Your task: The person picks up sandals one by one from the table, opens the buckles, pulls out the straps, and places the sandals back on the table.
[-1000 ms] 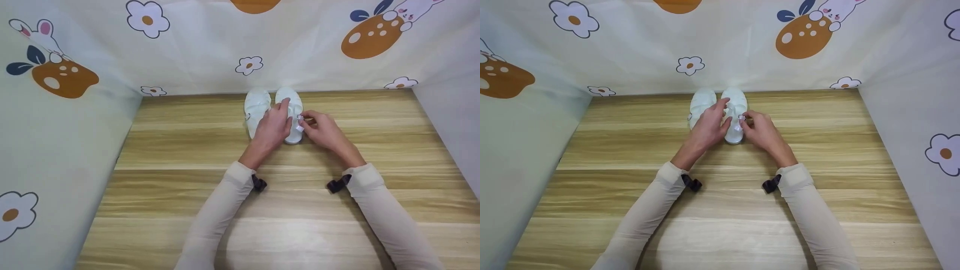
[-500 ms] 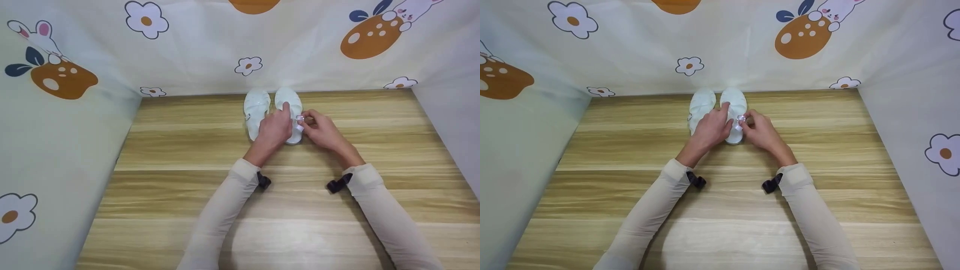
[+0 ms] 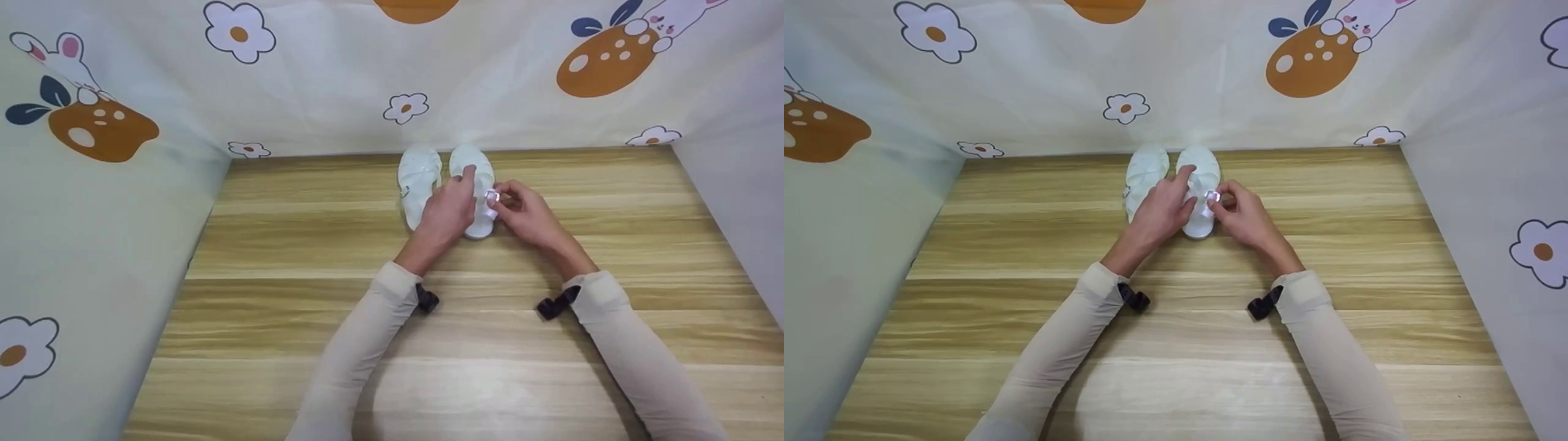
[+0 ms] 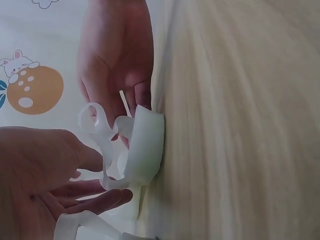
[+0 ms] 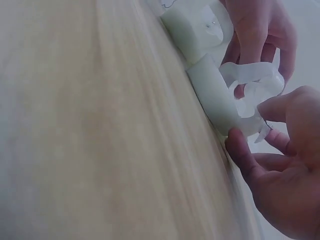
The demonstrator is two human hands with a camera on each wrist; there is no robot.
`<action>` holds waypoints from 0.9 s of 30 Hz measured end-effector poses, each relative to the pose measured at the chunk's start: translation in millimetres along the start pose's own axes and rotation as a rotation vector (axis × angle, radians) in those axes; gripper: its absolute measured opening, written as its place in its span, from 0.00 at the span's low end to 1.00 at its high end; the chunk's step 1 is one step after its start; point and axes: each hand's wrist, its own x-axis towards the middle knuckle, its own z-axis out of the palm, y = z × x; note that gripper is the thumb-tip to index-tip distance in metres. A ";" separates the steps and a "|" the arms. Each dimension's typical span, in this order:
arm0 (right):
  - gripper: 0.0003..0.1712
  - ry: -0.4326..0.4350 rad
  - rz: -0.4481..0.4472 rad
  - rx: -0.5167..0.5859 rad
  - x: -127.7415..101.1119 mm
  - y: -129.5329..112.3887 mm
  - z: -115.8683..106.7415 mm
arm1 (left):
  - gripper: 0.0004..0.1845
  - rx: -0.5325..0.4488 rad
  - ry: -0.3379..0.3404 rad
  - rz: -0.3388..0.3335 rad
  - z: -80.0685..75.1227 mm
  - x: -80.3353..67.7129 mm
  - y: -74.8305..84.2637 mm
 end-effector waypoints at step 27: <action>0.14 -0.091 -0.093 0.042 -63.4 -7.4 -1.5 | 0.23 -0.082 0.059 0.244 -8.7 -71.5 -8.4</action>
